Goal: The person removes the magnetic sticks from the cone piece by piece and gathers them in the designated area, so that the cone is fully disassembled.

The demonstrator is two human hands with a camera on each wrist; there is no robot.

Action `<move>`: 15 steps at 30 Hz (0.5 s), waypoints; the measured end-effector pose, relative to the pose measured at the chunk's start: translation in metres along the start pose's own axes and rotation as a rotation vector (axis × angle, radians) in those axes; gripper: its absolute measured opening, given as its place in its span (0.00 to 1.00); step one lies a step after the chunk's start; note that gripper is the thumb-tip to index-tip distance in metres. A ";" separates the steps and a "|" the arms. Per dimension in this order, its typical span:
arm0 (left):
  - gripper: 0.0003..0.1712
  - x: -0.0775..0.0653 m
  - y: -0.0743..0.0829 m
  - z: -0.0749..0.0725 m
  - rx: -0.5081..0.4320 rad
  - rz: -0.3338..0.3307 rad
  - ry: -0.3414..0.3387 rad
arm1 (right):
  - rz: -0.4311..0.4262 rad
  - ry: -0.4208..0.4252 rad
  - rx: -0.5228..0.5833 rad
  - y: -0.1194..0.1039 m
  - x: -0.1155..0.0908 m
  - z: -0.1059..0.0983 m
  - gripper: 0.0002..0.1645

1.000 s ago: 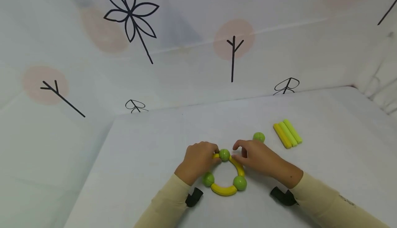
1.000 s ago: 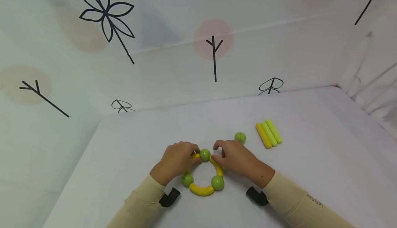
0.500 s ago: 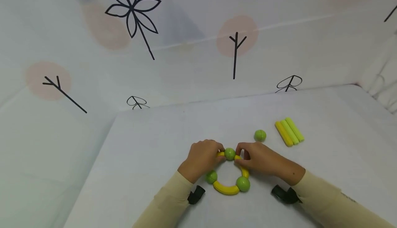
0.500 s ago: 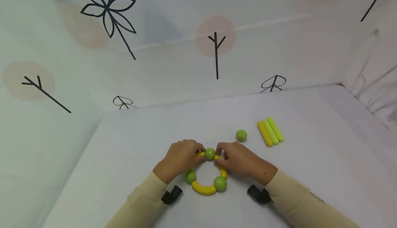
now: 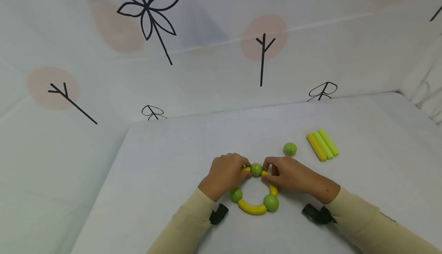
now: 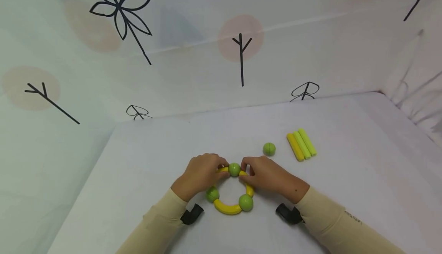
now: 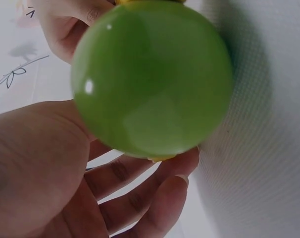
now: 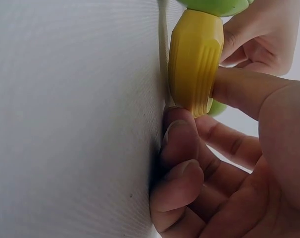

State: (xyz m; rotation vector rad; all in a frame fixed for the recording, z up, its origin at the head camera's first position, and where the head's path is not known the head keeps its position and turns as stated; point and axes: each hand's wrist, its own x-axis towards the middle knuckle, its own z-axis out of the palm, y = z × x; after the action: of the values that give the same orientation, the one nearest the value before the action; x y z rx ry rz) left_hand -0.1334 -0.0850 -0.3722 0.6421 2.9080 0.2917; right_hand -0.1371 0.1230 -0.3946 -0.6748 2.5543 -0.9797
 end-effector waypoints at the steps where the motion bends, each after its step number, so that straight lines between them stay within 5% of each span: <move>1: 0.13 0.000 0.000 0.000 0.001 -0.003 -0.004 | 0.000 0.000 -0.001 0.000 -0.001 0.000 0.09; 15: 0.11 0.003 0.001 0.004 0.030 0.003 0.024 | 0.011 -0.007 -0.016 0.004 0.000 0.000 0.09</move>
State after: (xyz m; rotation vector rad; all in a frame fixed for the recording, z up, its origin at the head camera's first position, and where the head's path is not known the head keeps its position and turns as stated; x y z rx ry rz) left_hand -0.1349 -0.0818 -0.3762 0.6520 2.9397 0.2575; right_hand -0.1382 0.1252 -0.3973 -0.6673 2.5598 -0.9528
